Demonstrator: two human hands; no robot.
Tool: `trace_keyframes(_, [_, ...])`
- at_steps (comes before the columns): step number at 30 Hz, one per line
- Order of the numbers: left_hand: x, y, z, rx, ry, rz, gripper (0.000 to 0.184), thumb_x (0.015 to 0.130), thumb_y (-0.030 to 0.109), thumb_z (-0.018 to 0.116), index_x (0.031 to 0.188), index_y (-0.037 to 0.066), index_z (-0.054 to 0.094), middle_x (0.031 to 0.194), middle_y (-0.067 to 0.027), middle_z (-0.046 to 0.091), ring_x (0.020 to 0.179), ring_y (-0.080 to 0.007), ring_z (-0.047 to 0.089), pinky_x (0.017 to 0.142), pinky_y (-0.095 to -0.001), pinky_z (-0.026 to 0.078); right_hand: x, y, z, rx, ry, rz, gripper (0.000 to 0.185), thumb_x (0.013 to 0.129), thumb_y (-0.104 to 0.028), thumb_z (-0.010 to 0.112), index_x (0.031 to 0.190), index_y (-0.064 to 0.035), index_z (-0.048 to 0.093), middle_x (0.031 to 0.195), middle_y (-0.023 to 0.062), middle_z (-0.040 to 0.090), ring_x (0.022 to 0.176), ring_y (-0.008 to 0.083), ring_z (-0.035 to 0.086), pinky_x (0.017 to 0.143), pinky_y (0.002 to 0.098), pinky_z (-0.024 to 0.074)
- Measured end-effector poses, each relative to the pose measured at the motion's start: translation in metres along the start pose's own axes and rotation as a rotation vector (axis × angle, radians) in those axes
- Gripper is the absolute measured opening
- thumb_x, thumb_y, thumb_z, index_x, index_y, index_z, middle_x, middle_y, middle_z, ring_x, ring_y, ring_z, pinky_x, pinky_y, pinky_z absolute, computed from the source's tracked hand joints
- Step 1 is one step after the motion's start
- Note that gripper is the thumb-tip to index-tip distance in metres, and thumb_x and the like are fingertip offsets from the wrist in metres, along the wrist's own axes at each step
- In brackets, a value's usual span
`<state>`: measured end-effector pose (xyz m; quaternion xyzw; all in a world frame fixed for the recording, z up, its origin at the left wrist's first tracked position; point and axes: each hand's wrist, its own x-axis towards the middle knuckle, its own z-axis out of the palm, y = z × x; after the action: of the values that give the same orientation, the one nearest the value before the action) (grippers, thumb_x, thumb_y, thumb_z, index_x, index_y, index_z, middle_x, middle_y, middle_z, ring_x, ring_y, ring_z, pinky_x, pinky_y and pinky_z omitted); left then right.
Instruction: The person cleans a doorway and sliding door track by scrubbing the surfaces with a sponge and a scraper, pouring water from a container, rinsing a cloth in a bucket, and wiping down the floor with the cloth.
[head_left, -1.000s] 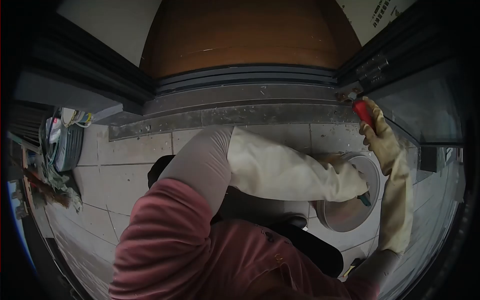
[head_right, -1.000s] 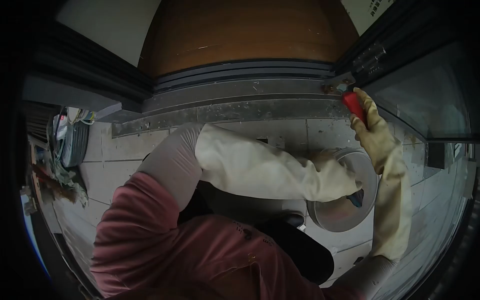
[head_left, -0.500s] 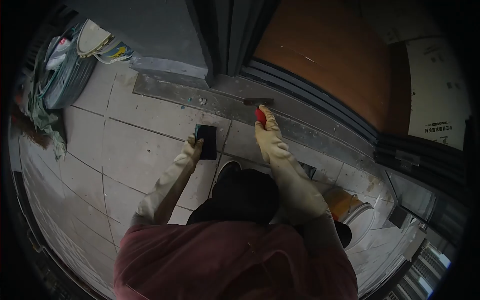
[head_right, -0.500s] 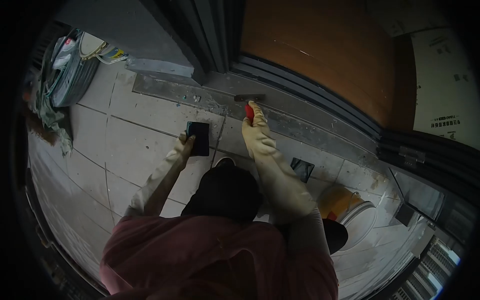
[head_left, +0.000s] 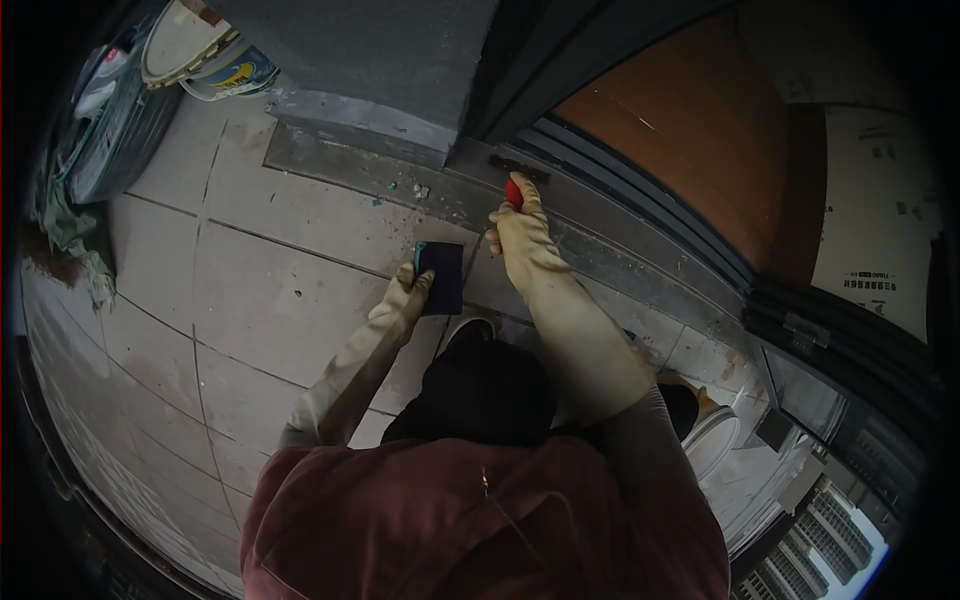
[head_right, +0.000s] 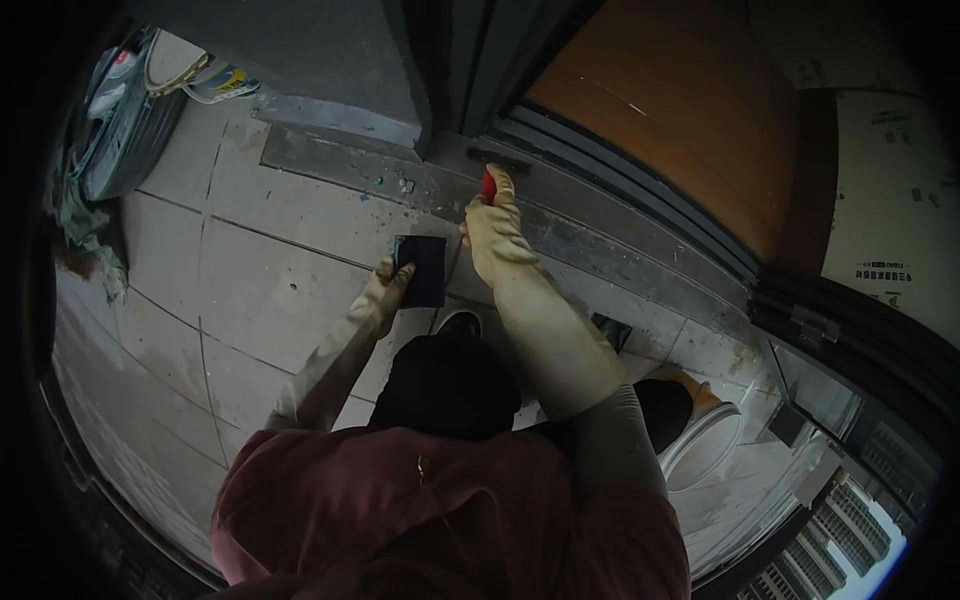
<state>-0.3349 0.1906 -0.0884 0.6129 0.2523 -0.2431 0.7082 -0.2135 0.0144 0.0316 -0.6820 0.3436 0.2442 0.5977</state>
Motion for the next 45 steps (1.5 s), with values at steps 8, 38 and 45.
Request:
trace_keyframes(8, [-0.005,0.03,0.018,0.105,0.095,-0.027,0.013,0.093,0.007,0.056,0.084,0.009,0.046,0.079,0.0021,0.043,0.075,-0.0078,0.039,0.069,-0.0215,0.037,0.008,-0.006,0.01,-0.008,0.023,-0.004,0.056,0.097,-0.011,0.049,0.145,-0.0297,0.03,0.085,0.0033,0.057,0.054,0.0107,0.055,0.044,0.0221,0.0485])
trace_keyframes(38, [0.016,0.125,0.065,0.783,0.22,0.735,0.044,0.086,-0.003,0.052,0.13,-0.001,0.05,0.114,-0.0244,0.061,0.104,-0.0363,0.06,0.091,-0.0361,0.049,-0.047,0.064,-0.19,-0.809,0.054,-0.338,0.052,0.096,-0.01,0.05,0.145,-0.0213,0.036,0.135,0.0122,0.052,0.114,0.024,0.058,0.094,0.0327,0.0513])
trace_keyframes(45, [0.08,0.09,0.161,1.524,0.489,0.992,0.058,0.08,0.017,0.058,0.135,0.004,0.046,0.135,-0.0185,0.046,0.122,-0.0364,0.047,0.086,-0.046,0.05,-0.12,0.039,-0.292,-0.467,0.103,0.034,0.052,0.091,-0.005,0.054,0.141,-0.0165,0.044,0.124,0.0143,0.059,0.105,0.0219,0.061,0.093,0.0314,0.0487])
